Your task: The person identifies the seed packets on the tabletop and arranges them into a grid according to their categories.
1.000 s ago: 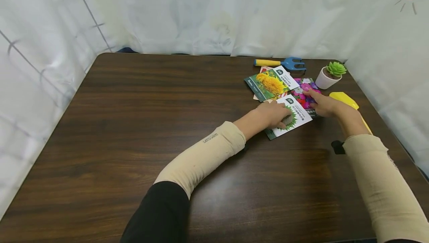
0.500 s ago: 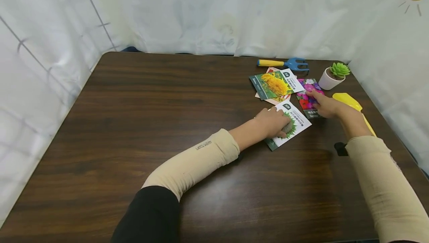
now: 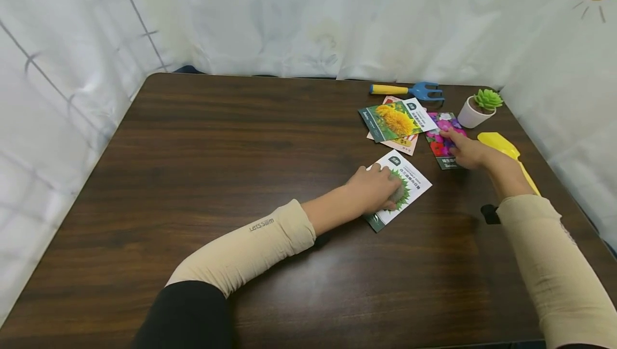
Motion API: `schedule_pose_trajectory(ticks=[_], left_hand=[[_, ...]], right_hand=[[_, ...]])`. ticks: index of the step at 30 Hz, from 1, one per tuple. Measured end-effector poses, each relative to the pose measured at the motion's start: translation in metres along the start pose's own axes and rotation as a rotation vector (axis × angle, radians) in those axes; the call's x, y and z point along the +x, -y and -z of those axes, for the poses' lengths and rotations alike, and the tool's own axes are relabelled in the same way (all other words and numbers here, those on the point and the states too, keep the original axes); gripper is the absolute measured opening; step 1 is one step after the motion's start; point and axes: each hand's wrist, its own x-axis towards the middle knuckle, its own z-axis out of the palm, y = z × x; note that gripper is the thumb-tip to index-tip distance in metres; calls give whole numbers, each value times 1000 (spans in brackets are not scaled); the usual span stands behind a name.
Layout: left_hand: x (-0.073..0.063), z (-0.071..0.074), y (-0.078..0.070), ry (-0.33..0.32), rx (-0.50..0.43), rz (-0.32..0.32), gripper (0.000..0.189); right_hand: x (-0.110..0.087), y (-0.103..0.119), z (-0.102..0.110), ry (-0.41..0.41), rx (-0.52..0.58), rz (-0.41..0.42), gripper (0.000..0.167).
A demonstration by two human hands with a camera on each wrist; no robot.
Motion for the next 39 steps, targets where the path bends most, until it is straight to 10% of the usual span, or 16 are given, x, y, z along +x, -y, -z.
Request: schedule_pose_trajectory(ticks=[26,39], left_hand=[[-84,-14,54,-65,-66,232,54],[-120,-12,92,-76,-238,218,54]], right_hand=[[0,0,0,21,-11,-5,57],[-1,0,2,24,-2,-12,58]])
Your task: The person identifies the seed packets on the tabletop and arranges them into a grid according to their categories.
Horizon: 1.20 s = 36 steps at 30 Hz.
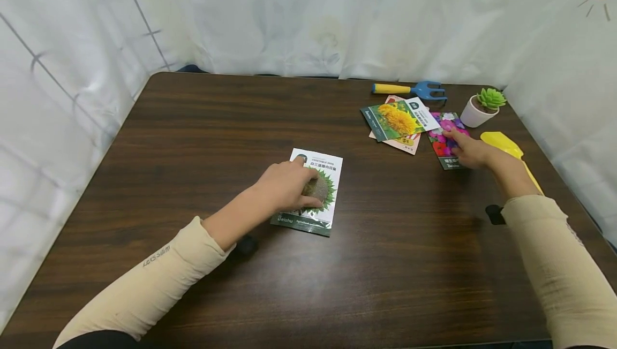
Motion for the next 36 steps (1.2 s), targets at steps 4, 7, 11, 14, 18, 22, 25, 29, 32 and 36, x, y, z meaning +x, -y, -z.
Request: schedule_pose_trajectory(ticks=[4,7,11,14,18,22,25,29,32,36], left_hand=[[-7,3,11,13,-89,1,58],[-12,4,16,27,-142,2,61],[-17,4,21,25,-153,-13,66],[-21,3,23,2,-148,-12,67],[-26,0,24,-31,-160,15,65],[-30,-2,25,-48,-165,40,63],[-32,-2,25,-50,-154,48,64],[-37,-2,25,-37,-125,58,66],[-42,-3,27,-35,-107,72,67],[-50,-7,30,-34,-110,93,69]], right_hand=[[1,0,1,-4,-9,10,58],[1,0,1,-7,-9,14,58],[1,2,2,-7,-9,20,58],[2,3,3,0,-8,14,58],[4,4,3,8,-11,8,58],[5,2,2,9,-5,19,58],[4,-1,2,11,-2,29,59],[2,-4,2,27,26,20,61],[0,-4,2,32,42,12,62],[1,-4,1,14,21,40,59]])
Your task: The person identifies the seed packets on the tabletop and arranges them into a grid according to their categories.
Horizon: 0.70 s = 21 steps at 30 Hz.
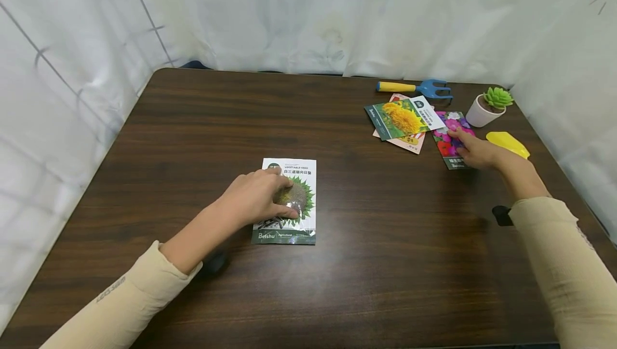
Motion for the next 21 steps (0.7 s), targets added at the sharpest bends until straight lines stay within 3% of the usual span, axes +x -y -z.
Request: schedule_pose_trajectory(ticks=[8,16,21], left_hand=[[-12,-6,11,-8,-65,27,64],[-17,-8,22,25,-187,8,63],[-18,-8,27,34,-212,-20,64]], right_hand=[[-1,1,0,0,27,10,60],[0,-1,-1,11,47,29,59],[-1,0,-2,2,40,18,59]])
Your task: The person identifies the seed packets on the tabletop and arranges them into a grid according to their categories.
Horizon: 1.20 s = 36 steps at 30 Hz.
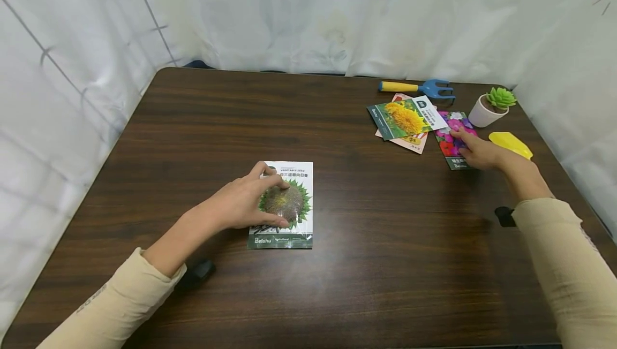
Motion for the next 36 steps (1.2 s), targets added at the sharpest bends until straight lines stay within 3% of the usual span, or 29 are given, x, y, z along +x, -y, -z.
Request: schedule_pose_trajectory(ticks=[15,25,36], left_hand=[[-2,0,0,1,3,-4,65],[-1,2,-1,9,2,9,66],[-1,0,-2,8,12,22,65]], right_hand=[[2,-4,0,4,3,19,62],[1,-3,1,12,13,-14,64],[-2,-5,0,-68,-164,68,58]])
